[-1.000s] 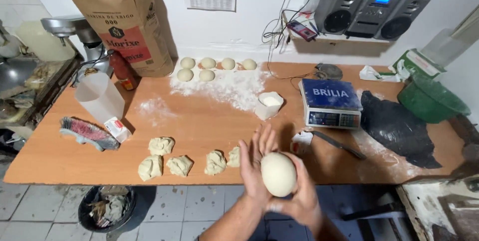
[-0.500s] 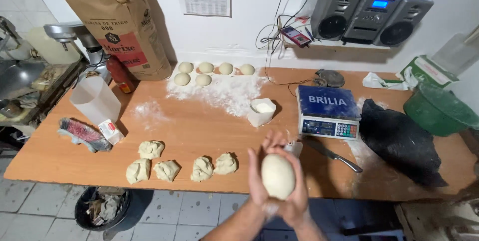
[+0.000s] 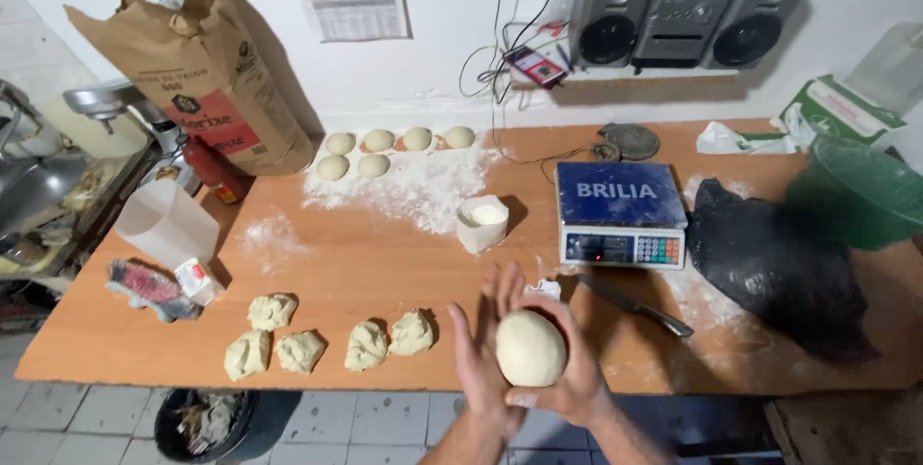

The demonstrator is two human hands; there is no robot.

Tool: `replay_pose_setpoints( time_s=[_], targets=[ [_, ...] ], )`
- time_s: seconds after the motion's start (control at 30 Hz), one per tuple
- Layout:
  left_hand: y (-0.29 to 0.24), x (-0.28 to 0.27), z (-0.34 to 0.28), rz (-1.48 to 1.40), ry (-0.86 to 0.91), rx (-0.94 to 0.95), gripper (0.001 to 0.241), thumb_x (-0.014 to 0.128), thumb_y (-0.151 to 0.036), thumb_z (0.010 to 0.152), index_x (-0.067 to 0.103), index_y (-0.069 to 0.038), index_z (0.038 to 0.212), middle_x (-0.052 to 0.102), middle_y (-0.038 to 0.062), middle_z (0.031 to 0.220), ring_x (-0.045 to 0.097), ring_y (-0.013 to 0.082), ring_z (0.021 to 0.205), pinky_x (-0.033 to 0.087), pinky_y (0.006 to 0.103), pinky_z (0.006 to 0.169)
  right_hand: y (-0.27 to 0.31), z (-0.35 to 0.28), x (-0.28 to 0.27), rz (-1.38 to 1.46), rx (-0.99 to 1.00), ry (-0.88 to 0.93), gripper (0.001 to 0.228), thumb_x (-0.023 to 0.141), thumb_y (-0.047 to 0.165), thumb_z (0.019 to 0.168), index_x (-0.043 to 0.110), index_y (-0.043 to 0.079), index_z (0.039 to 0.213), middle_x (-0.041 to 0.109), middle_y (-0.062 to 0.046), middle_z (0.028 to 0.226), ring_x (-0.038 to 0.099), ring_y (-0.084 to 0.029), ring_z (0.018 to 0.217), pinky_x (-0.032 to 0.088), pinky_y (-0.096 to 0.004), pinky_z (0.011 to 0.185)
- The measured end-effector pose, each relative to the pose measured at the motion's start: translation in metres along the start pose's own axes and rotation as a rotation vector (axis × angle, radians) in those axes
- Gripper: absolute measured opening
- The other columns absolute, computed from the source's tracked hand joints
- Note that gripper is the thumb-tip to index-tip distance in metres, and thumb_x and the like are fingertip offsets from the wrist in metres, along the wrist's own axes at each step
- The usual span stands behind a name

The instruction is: Forming small portions of dough into smooth balls on a floured workbench.

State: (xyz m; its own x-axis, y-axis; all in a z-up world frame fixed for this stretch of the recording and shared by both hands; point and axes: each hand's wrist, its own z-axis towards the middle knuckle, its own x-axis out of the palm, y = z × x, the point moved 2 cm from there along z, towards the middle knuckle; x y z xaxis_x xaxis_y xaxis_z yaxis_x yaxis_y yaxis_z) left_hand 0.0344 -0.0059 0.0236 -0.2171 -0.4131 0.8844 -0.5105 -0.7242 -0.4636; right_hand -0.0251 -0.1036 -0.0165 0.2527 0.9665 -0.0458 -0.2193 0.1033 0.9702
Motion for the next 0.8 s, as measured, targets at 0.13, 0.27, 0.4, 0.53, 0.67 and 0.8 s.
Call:
replay_pose_setpoints(
  time_s=[0.13,0.27,0.4,0.53,0.67,0.8],
  targets=[
    [0.036,-0.04,0.018,-0.095,0.052,0.036,0.086,0.029,-0.068,0.099,0.032,-0.007,0.16,0.039,0.013,0.162,0.033,0.0282,0.153,0.025,0.0419,0.126,0.007,0.0,0.01,0.261,-0.222,-0.113,0.115,0.097,0.043,0.065,0.037,-0.004,0.151,0.05,-0.022,0.15,0.051,-0.031,0.143,0.038,-0.043,0.124],
    [0.004,-0.008,0.004,0.043,-0.009,0.002,0.09,0.024,-0.073,0.094,0.033,-0.012,0.159,0.042,0.01,0.163,0.034,0.0246,0.152,0.025,0.0403,0.122,-0.006,-0.007,0.007,0.167,-0.071,-0.006,0.122,0.099,0.042,0.058,0.031,-0.003,0.149,0.048,-0.019,0.149,0.05,-0.032,0.14,0.04,-0.045,0.118],
    [0.035,-0.024,-0.013,0.091,0.031,-0.085,0.087,0.028,-0.07,0.094,0.031,-0.014,0.16,0.039,0.005,0.165,0.033,0.0243,0.155,0.024,0.0395,0.126,0.011,-0.006,0.012,0.211,-0.259,-0.131,0.114,0.095,0.041,0.067,0.037,-0.006,0.153,0.051,-0.021,0.152,0.05,-0.033,0.146,0.037,-0.044,0.128],
    [-0.007,-0.025,-0.002,0.05,0.115,0.054,0.095,0.024,-0.075,0.096,0.03,-0.005,0.161,0.04,0.014,0.164,0.032,0.0255,0.154,0.023,0.0381,0.123,0.022,-0.022,0.034,0.205,-0.287,-0.053,0.12,0.098,0.038,0.062,0.032,-0.003,0.153,0.045,-0.02,0.155,0.044,-0.032,0.148,0.036,-0.043,0.123],
    [-0.007,-0.021,-0.028,-0.008,0.063,-0.064,0.09,0.025,-0.072,0.093,0.03,-0.012,0.16,0.039,0.008,0.165,0.034,0.0225,0.154,0.025,0.0394,0.124,0.017,-0.017,0.037,0.094,-0.1,-0.065,0.117,0.098,0.036,0.057,0.037,-0.003,0.15,0.052,-0.019,0.147,0.054,-0.031,0.138,0.046,-0.043,0.114],
    [-0.042,-0.037,-0.01,-0.105,0.03,-0.027,0.085,0.024,-0.069,0.098,0.027,-0.011,0.16,0.04,0.012,0.165,0.032,0.0251,0.155,0.023,0.0392,0.125,0.027,-0.026,0.081,0.232,-0.233,-0.08,0.119,0.099,0.034,0.061,0.034,-0.005,0.153,0.049,-0.02,0.152,0.049,-0.03,0.141,0.038,-0.041,0.119]
  ],
)
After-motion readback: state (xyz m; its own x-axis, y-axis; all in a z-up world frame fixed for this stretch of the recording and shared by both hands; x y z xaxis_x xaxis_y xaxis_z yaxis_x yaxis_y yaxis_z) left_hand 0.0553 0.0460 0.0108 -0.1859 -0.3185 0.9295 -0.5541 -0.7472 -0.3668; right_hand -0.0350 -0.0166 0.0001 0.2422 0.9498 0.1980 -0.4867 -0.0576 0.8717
